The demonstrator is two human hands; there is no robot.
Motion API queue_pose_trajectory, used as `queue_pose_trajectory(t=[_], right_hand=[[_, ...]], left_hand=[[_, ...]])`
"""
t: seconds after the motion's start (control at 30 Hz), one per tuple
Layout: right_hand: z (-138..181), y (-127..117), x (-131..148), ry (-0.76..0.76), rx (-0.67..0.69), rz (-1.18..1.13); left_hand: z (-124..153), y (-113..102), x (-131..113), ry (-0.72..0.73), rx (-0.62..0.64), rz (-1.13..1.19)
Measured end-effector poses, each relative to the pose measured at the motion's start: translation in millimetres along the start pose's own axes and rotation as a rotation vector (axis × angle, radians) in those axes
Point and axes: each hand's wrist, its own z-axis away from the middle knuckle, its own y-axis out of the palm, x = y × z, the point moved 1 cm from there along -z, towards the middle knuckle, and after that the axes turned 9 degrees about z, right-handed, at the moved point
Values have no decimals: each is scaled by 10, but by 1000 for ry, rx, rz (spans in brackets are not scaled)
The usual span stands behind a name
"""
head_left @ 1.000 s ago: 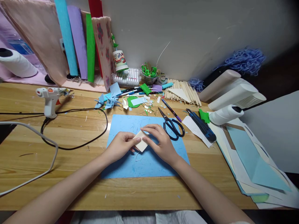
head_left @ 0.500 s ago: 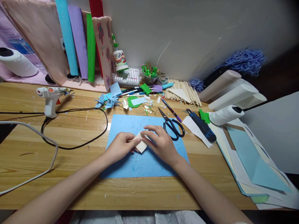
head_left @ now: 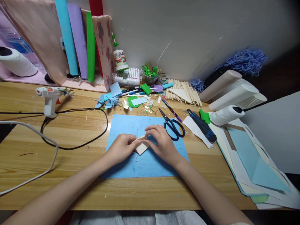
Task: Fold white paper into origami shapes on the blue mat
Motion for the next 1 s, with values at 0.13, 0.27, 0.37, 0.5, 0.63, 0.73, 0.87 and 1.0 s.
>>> queue_pose_trajectory(t=[0.13, 0.27, 0.37, 0.5, 0.63, 0.73, 0.87, 1.0], right_hand=[[15, 8, 18, -3, -9, -11], [33, 7, 26, -42, -89, 34], [45, 8, 26, -69, -141, 45], [51, 11, 11, -84, -143, -16], [69, 9, -6, -205, -129, 34], [88, 12, -16, -300, -114, 100], [105, 21, -30, -333, -87, 175], [105, 13, -13, -380, -63, 252]], left_hand=[[-22, 17, 39, -77, 30, 178], [-33, 29, 62, -127, 30, 341], [-40, 32, 68, -133, 36, 412], [-56, 27, 78, -144, 32, 471], [-71, 15, 71, -199, 43, 552], [-77, 7, 54, -231, 54, 601], [-80, 7, 36, -237, 66, 609], [-80, 9, 32, -215, 60, 579]])
